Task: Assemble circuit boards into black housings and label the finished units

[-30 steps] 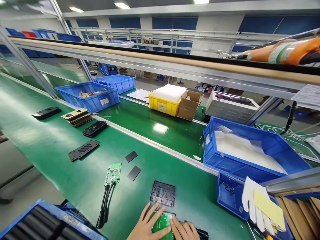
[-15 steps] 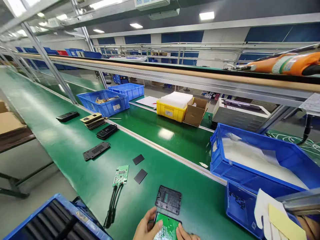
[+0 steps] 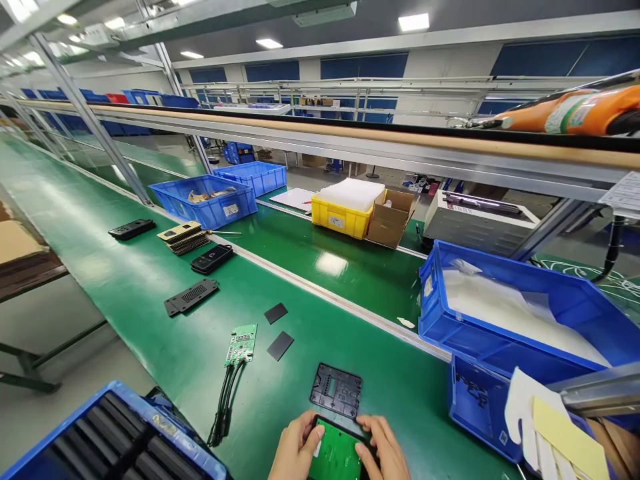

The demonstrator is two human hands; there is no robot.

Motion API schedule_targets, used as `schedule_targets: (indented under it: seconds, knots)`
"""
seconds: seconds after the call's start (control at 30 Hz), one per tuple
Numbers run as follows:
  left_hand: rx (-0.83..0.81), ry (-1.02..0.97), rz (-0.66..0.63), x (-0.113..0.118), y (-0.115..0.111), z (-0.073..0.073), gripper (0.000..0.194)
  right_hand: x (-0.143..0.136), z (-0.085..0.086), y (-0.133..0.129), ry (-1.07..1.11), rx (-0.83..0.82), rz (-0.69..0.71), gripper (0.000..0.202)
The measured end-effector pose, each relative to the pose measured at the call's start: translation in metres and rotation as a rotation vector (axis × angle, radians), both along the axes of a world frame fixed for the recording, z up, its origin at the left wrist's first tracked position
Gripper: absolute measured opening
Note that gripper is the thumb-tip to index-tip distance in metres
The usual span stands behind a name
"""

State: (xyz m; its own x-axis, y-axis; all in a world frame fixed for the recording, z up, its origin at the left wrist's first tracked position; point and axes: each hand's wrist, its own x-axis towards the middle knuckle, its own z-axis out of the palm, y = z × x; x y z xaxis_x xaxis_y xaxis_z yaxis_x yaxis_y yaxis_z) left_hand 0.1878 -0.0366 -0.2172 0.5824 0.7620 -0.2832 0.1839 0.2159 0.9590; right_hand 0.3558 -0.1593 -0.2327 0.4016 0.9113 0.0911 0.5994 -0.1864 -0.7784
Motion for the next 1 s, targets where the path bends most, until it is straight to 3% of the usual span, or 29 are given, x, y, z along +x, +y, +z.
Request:
schedule_targets:
  seconds: [0.1,0.2,0.43,0.63,0.83,1.0]
  knots:
    - [0.076,0.027,-0.014,0.001,-0.004,0.002,0.046,0.013,0.017,0.013,0.204,-0.252,0.11,0.034]
    - [0.137,0.051,-0.025,0.001,-0.007,0.006,0.043,0.02,0.024,0.019,0.326,-0.395,0.177,0.022]
    - [0.199,0.092,-0.059,0.001,-0.01,0.016,0.042,0.014,0.027,0.018,0.443,-0.342,0.078,0.02]
    - [0.268,0.135,-0.089,0.002,-0.015,0.024,0.04,0.02,0.043,0.021,0.779,-0.345,0.259,0.041]
    - [0.306,0.217,-0.047,0.0,-0.015,0.022,0.036,0.015,0.038,0.018,0.644,-0.356,0.195,0.04]
    - [0.242,0.21,-0.028,-0.001,-0.02,0.015,0.032,0.008,0.041,0.015,0.562,-0.333,0.167,0.039]
